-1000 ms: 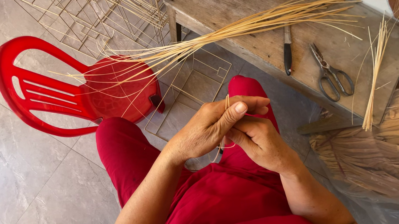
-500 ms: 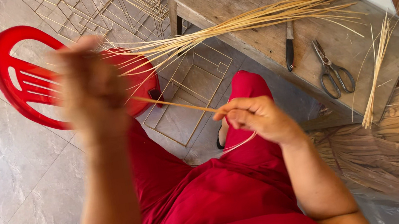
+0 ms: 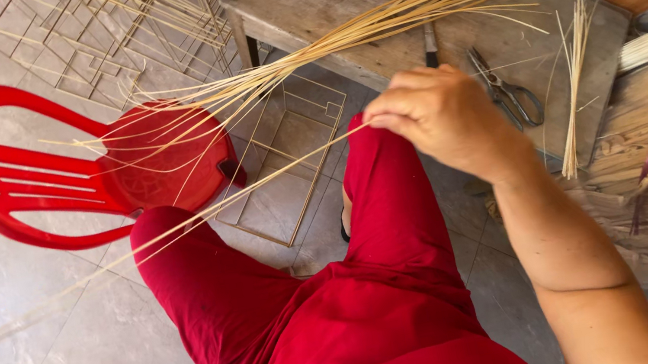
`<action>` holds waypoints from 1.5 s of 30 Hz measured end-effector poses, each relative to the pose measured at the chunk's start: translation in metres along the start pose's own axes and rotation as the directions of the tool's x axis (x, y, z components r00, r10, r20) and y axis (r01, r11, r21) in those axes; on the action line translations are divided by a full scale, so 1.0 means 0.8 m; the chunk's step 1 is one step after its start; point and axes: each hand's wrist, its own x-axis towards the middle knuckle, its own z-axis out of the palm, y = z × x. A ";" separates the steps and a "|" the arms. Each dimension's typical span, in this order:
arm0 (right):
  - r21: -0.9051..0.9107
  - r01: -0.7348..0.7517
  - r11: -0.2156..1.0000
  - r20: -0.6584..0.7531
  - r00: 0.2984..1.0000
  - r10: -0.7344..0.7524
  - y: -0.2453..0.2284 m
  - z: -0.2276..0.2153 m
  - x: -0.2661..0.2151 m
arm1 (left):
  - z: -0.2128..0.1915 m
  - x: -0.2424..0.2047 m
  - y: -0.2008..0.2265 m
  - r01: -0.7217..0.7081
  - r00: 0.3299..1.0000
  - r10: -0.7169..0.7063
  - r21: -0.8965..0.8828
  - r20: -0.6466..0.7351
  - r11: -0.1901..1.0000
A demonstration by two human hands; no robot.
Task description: The person assembles a rectangular bamboo frame, then cuts and aligns thin bamboo strips. They insert the strips into the frame and begin weaving them to form the sides of a basket.
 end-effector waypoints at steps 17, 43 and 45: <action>-0.071 0.206 0.976 0.003 0.978 -0.207 -0.054 0.091 0.024 | 0.167 -0.230 0.115 -0.669 0.474 0.585 -0.162 0.658 0.725; 0.178 -0.761 0.624 -0.415 0.517 0.749 0.357 0.127 -0.298 | 0.398 -0.400 0.085 0.072 0.258 0.178 -0.203 0.949 0.976; 0.015 -0.764 0.645 -0.435 0.576 0.692 0.370 0.156 -0.314 | 0.402 -0.403 0.081 0.053 0.256 0.166 -0.185 0.952 0.981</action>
